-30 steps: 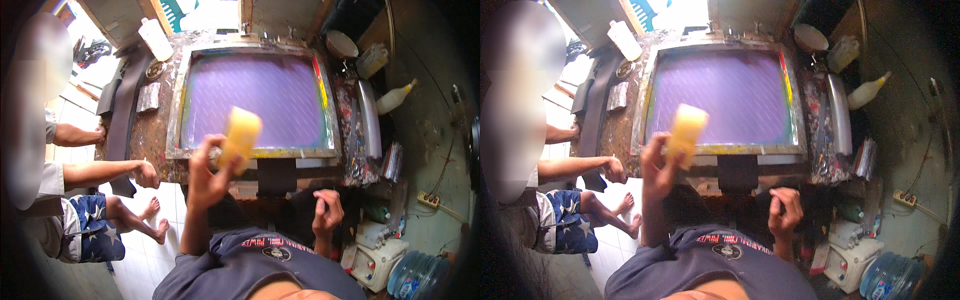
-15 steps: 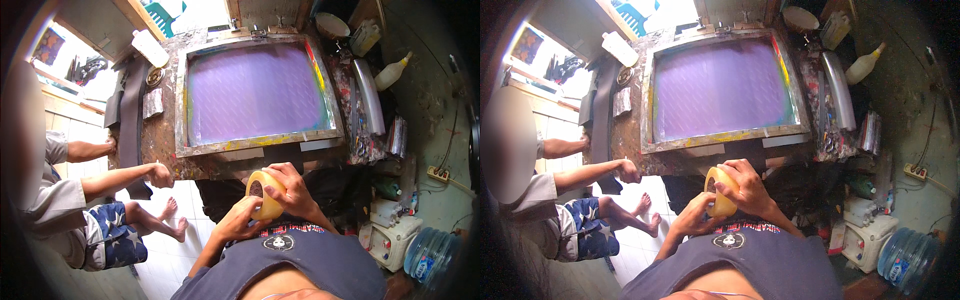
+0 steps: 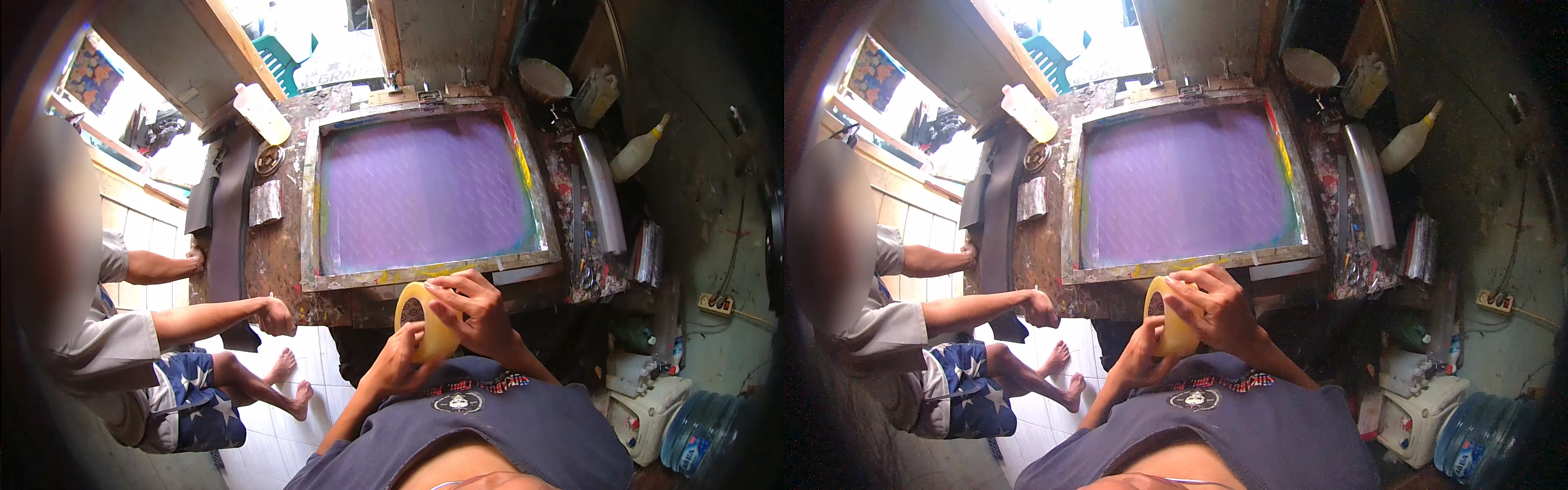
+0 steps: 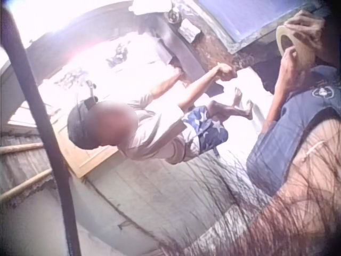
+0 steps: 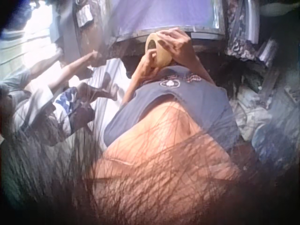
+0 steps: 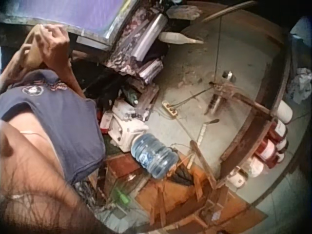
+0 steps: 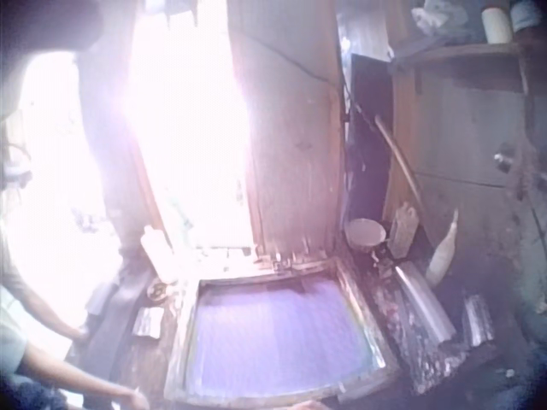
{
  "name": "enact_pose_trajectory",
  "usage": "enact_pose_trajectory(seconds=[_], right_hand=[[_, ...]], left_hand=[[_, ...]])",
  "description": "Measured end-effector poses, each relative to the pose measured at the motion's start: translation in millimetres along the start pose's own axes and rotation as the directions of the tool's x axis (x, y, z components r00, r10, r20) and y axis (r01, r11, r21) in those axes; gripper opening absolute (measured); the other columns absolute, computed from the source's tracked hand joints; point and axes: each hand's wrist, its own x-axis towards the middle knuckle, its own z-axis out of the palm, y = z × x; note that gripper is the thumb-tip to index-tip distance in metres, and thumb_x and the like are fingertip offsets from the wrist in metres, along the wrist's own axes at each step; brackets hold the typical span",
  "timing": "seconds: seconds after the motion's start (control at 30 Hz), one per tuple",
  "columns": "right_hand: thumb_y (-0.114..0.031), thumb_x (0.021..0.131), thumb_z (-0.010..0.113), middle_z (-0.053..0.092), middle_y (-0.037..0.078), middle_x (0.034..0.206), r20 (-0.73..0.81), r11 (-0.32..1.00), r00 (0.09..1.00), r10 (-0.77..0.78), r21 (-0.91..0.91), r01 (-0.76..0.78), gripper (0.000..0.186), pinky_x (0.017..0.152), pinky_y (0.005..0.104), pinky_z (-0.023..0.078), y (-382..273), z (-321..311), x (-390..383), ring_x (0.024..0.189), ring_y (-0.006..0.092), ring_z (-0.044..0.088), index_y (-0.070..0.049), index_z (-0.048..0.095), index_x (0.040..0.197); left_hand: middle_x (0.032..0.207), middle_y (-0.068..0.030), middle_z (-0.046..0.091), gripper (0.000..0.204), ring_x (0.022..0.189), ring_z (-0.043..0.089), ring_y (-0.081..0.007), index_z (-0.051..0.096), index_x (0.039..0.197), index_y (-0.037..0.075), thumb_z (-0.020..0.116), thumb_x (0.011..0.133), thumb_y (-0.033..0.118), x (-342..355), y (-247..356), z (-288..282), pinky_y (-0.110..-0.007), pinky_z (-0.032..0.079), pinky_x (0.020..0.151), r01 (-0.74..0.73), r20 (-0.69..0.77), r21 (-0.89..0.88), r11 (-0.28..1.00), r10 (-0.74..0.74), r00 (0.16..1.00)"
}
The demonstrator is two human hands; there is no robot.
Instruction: The person prepares a screen printing frame by smoothing a purple stencil, applying a dark strip, and securing the edges with tape. They use a small tool to press the strip and a roll of tape to seal the frame.
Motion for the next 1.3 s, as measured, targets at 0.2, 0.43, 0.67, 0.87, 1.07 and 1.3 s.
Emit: enact_pose_trajectory(seconds=[0.2,0.43,0.67,0.87,1.07,1.3], right_hand=[[-0.031,0.086,0.072,0.067,0.018,0.115,0.012,0.995,0.995,0.097,0.022,-0.097,0.044,0.097,0.0436,0.048,3.6,1.2,20.7,0.107,0.0354,0.061,0.000,0.066,0.118],[-0.021,0.077,0.074,0.066,0.012,0.112,-0.035,0.992,0.991,0.129,0.016,-0.129,0.038,0.096,0.0420,0.048,26.1,16.8,24.3,0.105,0.0314,0.061,-0.002,0.064,0.109],[-0.013,0.068,0.068,0.057,0.014,0.089,-0.069,0.988,0.986,0.153,-0.008,-0.154,0.029,0.082,0.0445,0.047,30.5,35.2,48.7,0.087,0.0344,0.055,-0.004,0.053,0.091],[-0.013,0.068,0.066,0.057,0.014,0.088,-0.054,0.988,0.986,0.156,-0.001,-0.156,0.027,0.081,0.0450,0.047,33.0,39.7,52.0,0.086,0.0347,0.055,-0.004,0.054,0.090],[-0.012,0.067,0.066,0.057,0.013,0.085,-0.077,0.988,0.985,0.153,0.013,-0.152,0.025,0.080,0.0448,0.047,34.2,39.6,50.7,0.085,0.0342,0.055,-0.005,0.054,0.088],[-0.012,0.071,0.067,0.063,0.013,0.093,-0.110,0.980,0.974,0.199,0.042,-0.196,0.025,0.083,0.0443,0.049,30.8,37.9,45.4,0.088,0.0342,0.059,-0.003,0.060,0.093]], left_hand=[[0.099,-0.0253,0.069,0.055,0.088,0.069,-0.0432,0.036,0.120,-0.003,0.076,0.086,0.013,28.5,-6.3,-3.6,-0.046,0.054,0.073,0.033,-0.070,0.070,0.997,-0.028,0.997],[0.100,-0.0251,0.068,0.053,0.092,0.068,-0.0436,0.039,0.120,-0.002,0.076,0.086,0.013,37.9,-27.0,-7.0,-0.047,0.053,0.078,0.026,-0.046,0.077,0.997,-0.022,0.999],[0.099,-0.0234,0.068,0.050,0.091,0.069,-0.0427,0.038,0.118,0.000,0.075,0.086,0.010,42.9,-37.1,-4.7,-0.046,0.052,0.078,0.026,-0.087,0.046,0.999,-0.022,0.996],[0.100,-0.0237,0.069,0.049,0.091,0.069,-0.0435,0.036,0.116,-0.001,0.074,0.087,0.007,45.7,-29.8,-8.9,-0.045,0.052,0.077,0.022,-0.073,0.015,1.000,-0.021,0.997],[0.094,-0.0232,0.070,0.049,0.088,0.070,-0.0429,0.035,0.116,-0.001,0.073,0.087,0.008,43.5,-36.3,-3.7,-0.044,0.052,0.074,0.050,-0.062,-0.043,0.998,-0.052,0.997],[0.092,-0.0231,0.070,0.045,0.081,0.070,-0.0420,0.037,0.113,0.000,0.073,0.087,0.010,47.3,-29.8,-7.1,-0.042,0.052,0.069,0.073,-0.066,-0.045,0.996,-0.076,0.995]])
